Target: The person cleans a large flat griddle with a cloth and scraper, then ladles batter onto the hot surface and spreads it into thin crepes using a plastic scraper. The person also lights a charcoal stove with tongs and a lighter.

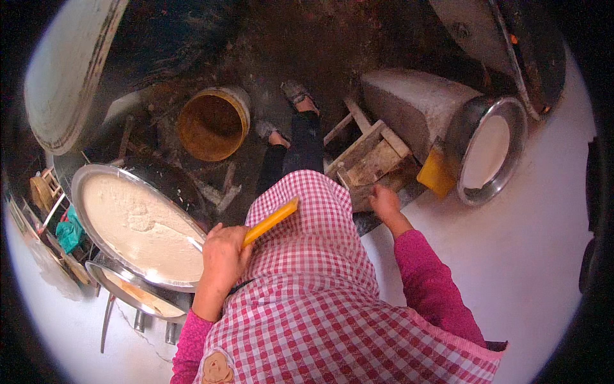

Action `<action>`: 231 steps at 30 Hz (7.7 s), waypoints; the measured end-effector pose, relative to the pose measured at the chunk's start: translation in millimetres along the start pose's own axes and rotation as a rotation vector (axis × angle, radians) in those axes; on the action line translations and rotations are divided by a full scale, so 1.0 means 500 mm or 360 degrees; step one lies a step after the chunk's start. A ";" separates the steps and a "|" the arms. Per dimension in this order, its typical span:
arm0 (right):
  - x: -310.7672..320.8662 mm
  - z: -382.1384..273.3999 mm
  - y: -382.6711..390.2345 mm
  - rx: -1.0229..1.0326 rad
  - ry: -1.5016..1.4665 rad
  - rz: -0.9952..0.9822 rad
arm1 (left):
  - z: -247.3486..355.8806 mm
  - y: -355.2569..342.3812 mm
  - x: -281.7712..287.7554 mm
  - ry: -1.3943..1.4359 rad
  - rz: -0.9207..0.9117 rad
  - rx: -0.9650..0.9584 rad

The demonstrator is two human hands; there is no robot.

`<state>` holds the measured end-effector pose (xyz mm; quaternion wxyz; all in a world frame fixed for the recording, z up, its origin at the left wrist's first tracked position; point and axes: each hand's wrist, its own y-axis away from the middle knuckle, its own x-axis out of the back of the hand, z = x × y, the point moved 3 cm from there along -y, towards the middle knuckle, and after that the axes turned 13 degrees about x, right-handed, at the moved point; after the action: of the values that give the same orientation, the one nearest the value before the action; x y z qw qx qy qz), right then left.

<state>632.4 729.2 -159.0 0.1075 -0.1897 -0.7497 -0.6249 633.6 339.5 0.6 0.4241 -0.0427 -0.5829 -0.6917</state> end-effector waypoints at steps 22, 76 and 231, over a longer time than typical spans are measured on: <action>0.504 -0.071 0.157 0.0479 -0.0653 0.0802 | 0.078 0.023 0.128 0.0080 0.0363 0.0021; 1.266 0.411 0.017 -0.1347 -0.0156 0.2104 | 0.761 -0.612 0.680 -0.0235 0.0353 -0.0138; 1.070 0.319 0.008 -0.0715 -0.0108 0.2229 | 0.926 -0.640 0.746 0.1175 0.0206 -0.0627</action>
<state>162.1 965.9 26.4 0.4167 -0.6608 -0.3095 -0.5421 -9.1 517.0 107.2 0.6307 0.0910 -0.2446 -0.7308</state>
